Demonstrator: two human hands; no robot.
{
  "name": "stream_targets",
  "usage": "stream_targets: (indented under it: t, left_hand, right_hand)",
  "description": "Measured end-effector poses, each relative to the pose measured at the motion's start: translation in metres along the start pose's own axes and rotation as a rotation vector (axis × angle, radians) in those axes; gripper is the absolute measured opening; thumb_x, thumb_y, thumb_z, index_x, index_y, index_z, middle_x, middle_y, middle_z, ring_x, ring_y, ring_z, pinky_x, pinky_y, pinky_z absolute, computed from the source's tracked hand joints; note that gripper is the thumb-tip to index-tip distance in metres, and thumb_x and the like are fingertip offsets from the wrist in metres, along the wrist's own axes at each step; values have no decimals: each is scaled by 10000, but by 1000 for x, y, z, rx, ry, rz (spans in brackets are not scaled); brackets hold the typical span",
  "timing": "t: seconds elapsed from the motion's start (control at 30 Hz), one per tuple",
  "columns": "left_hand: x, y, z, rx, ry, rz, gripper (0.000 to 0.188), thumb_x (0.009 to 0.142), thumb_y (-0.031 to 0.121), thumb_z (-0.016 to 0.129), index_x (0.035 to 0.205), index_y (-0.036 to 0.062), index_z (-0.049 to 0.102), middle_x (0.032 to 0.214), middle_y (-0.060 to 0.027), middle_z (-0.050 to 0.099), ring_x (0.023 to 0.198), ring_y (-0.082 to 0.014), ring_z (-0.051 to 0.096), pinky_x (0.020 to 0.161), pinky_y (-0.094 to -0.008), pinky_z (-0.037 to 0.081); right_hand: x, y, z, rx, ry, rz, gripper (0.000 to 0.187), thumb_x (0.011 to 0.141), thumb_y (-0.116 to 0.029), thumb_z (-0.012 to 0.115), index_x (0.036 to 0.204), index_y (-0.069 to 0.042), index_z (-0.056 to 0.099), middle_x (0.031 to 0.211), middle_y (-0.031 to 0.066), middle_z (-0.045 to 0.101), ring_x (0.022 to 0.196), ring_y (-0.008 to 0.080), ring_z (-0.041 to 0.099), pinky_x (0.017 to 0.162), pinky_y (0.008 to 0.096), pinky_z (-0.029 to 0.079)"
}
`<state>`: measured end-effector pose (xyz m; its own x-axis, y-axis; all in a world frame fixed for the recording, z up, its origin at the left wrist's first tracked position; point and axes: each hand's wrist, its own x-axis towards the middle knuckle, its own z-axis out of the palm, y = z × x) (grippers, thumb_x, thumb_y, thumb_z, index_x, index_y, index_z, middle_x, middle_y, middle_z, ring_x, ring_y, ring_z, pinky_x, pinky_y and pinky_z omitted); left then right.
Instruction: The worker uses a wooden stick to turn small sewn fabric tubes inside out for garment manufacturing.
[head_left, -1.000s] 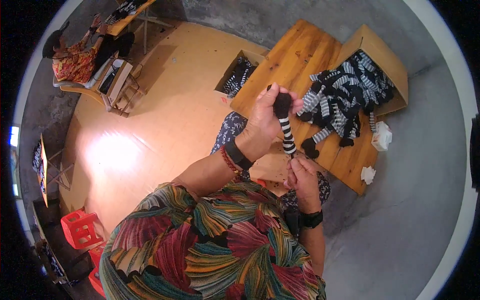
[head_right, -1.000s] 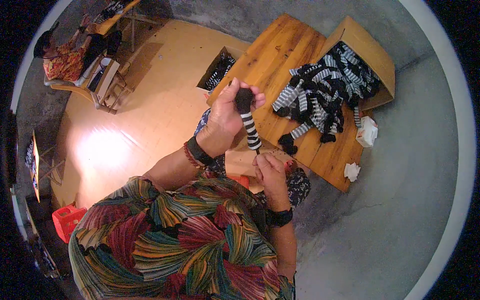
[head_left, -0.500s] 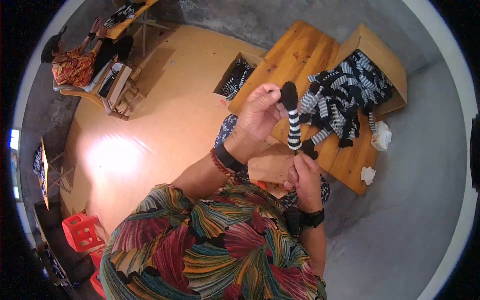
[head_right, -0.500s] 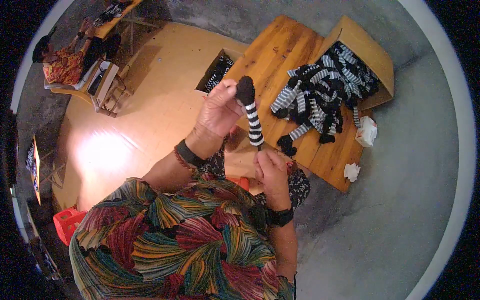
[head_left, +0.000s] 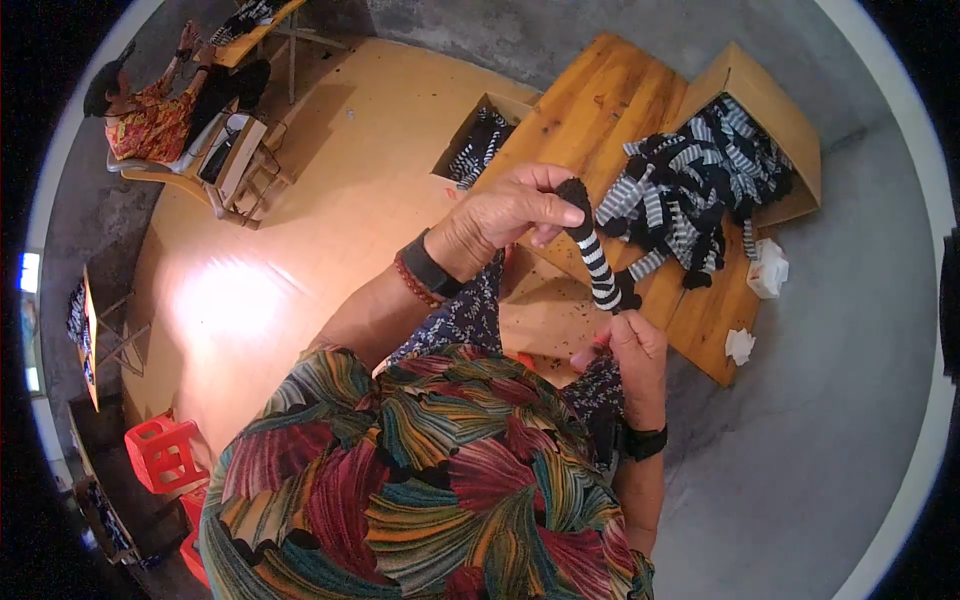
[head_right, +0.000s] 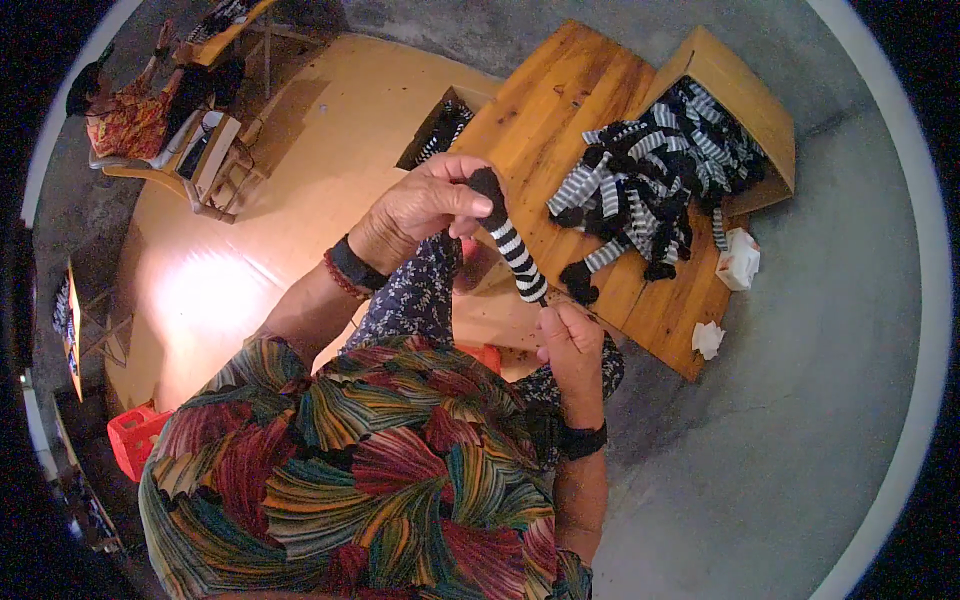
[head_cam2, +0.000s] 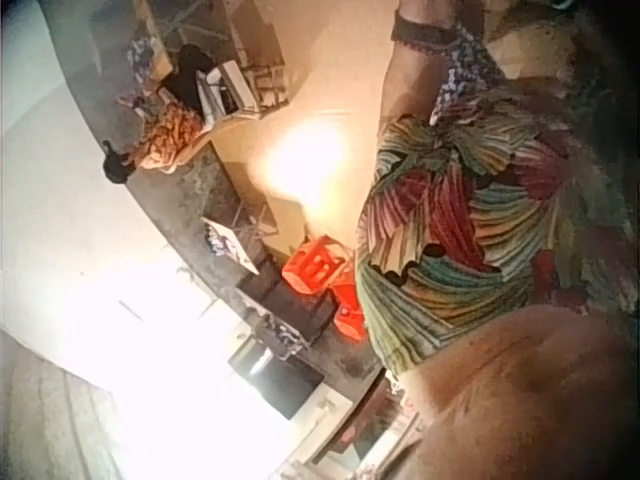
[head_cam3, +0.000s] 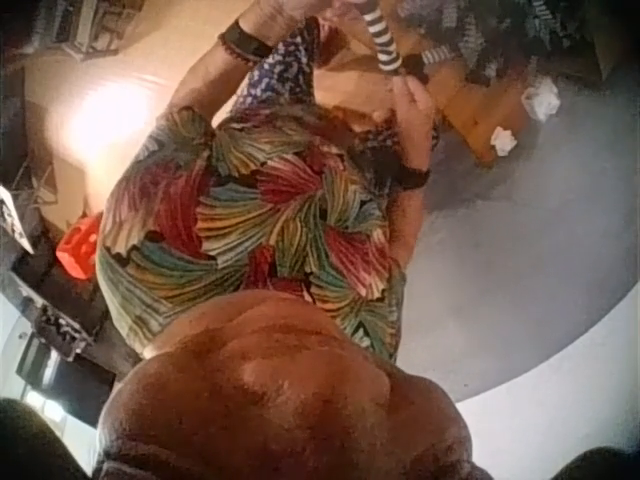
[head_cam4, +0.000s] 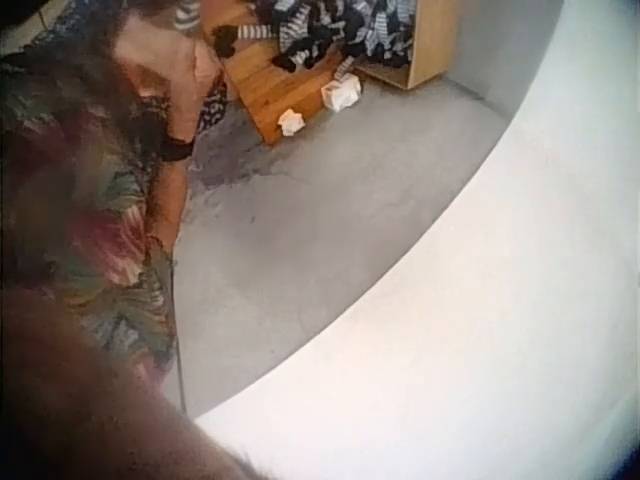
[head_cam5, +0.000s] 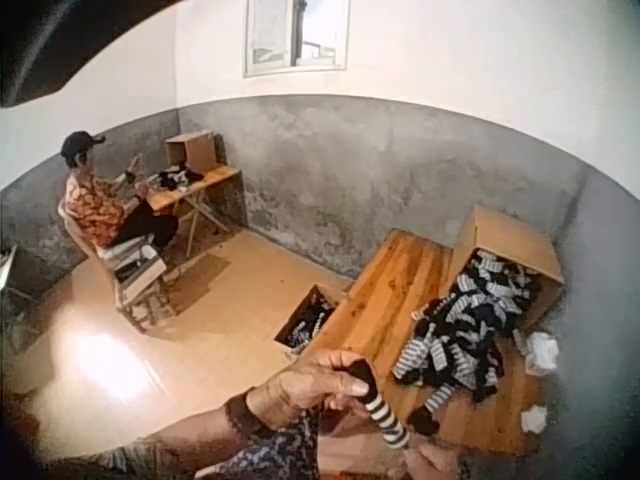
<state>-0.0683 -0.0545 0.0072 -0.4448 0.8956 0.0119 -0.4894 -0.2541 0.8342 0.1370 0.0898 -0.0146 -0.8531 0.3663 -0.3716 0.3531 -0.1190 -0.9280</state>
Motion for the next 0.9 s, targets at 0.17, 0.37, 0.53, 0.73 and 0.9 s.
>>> stream_targets:
  t: [0.17,0.37,0.53,0.73,0.9]
  left_hand:
    - [5,-13,12,112,151,78,93,731,89,647,791,47,590,617,26,525,447,-46,404,413,-182,306]
    - [5,-31,47,-31,172,61,116,759,109,624,830,29,581,641,19,537,473,-47,438,424,-176,336]
    - [-2,-48,62,-100,88,-5,131,793,149,607,864,40,592,712,15,567,574,-58,496,493,-192,379]
    - [-5,-12,41,110,-46,-68,158,798,169,598,897,50,573,785,7,572,729,-76,540,676,-211,433]
    - [6,4,42,227,32,14,213,811,241,563,861,35,563,723,-3,561,658,-57,518,599,-178,405]
  right_hand:
    - [0,18,-3,-68,23,-82,262,858,-198,497,663,-26,465,604,-46,405,511,39,377,440,200,303]
    - [-6,19,9,218,8,22,226,867,-199,491,709,-38,510,544,-54,374,453,42,323,419,206,244]
    - [-6,2,25,589,-173,57,195,871,-210,492,784,-37,521,511,-58,355,423,43,287,410,200,215]
    - [0,10,12,201,-7,16,244,864,-229,502,722,-32,518,527,-63,346,461,36,297,426,208,214]
    - [-1,11,-1,14,-15,-147,224,874,-225,489,802,-22,552,517,-36,383,432,51,360,470,219,437]
